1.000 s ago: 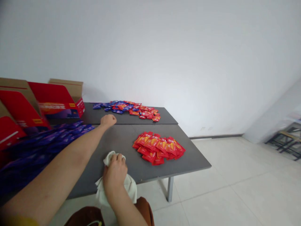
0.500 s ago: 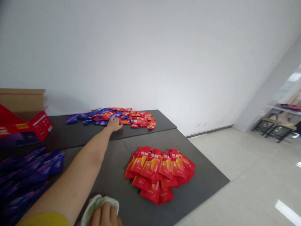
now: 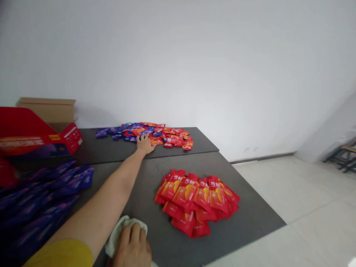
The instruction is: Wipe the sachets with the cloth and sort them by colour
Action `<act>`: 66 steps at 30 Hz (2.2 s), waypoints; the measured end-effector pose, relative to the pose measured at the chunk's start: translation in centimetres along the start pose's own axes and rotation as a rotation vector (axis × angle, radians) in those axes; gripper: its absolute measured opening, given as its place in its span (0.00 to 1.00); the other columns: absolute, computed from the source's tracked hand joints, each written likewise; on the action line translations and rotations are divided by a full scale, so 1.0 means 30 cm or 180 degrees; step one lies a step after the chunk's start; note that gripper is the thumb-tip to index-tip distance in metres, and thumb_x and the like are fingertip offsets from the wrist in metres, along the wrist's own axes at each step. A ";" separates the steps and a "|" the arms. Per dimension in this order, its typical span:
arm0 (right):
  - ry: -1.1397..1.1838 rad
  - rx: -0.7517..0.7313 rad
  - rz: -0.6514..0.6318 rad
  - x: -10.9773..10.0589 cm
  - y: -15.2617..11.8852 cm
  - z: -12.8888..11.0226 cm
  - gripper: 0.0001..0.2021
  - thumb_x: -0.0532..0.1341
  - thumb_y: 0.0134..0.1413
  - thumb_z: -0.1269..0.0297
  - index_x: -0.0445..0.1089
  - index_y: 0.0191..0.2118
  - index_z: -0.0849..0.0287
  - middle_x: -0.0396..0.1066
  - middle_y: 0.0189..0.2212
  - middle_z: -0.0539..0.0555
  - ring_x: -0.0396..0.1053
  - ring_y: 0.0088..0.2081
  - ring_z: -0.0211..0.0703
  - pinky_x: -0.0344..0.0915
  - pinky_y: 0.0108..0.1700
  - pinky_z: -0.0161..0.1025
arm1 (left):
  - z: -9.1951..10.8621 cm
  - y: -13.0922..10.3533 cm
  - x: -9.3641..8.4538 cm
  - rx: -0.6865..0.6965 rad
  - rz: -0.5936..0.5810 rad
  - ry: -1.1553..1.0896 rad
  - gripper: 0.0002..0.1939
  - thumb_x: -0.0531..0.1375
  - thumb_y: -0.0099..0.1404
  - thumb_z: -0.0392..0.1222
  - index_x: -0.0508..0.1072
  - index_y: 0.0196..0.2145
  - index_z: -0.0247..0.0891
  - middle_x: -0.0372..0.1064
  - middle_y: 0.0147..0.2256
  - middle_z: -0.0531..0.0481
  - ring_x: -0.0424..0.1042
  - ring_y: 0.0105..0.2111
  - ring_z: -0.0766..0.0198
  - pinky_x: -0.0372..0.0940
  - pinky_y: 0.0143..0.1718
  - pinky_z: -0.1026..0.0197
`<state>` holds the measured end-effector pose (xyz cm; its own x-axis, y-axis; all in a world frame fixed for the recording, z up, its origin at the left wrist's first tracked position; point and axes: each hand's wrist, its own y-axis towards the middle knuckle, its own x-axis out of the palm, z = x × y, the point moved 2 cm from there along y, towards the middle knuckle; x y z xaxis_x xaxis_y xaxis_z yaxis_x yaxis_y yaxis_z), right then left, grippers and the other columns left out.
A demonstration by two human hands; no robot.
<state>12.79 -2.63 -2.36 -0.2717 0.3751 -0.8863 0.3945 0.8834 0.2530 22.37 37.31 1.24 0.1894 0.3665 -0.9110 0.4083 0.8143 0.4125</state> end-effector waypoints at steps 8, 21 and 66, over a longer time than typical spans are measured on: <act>0.0146 -0.0215 -0.0107 -0.144 -0.002 -0.019 0.12 0.62 0.48 0.68 0.65 0.42 0.55 0.68 0.40 0.55 0.66 0.42 0.50 0.65 0.39 0.42 | -0.055 -0.439 -0.216 -0.0263 -0.0217 -0.0146 0.34 0.52 0.59 0.61 0.73 0.48 0.28 0.68 0.48 0.31 0.60 0.52 0.44 0.40 0.57 0.45; 0.0403 -0.1050 0.0192 -0.215 -0.082 -0.049 0.14 0.51 0.63 0.59 0.66 0.51 0.50 0.68 0.45 0.52 0.67 0.45 0.42 0.60 0.42 0.34 | -0.152 -1.301 -0.580 -0.0389 -0.0761 -0.0970 0.16 0.61 0.54 0.51 0.77 0.40 0.46 0.67 0.50 0.48 0.62 0.50 0.50 0.49 0.51 0.48; -0.0189 0.0009 -0.0076 -0.205 0.007 -0.004 0.18 0.57 0.57 0.47 0.76 0.38 0.56 0.73 0.39 0.58 0.71 0.39 0.46 0.60 0.35 0.35 | -0.135 -1.467 -0.700 -0.0696 -0.0846 -0.0835 0.29 0.58 0.58 0.64 0.76 0.45 0.38 0.72 0.47 0.34 0.65 0.50 0.44 0.59 0.46 0.50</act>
<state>14.45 -4.72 3.20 -0.2286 0.3365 -0.9135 0.3911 0.8911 0.2304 -3.19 -4.39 2.19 0.3354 0.0274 -0.9417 0.2800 0.9515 0.1274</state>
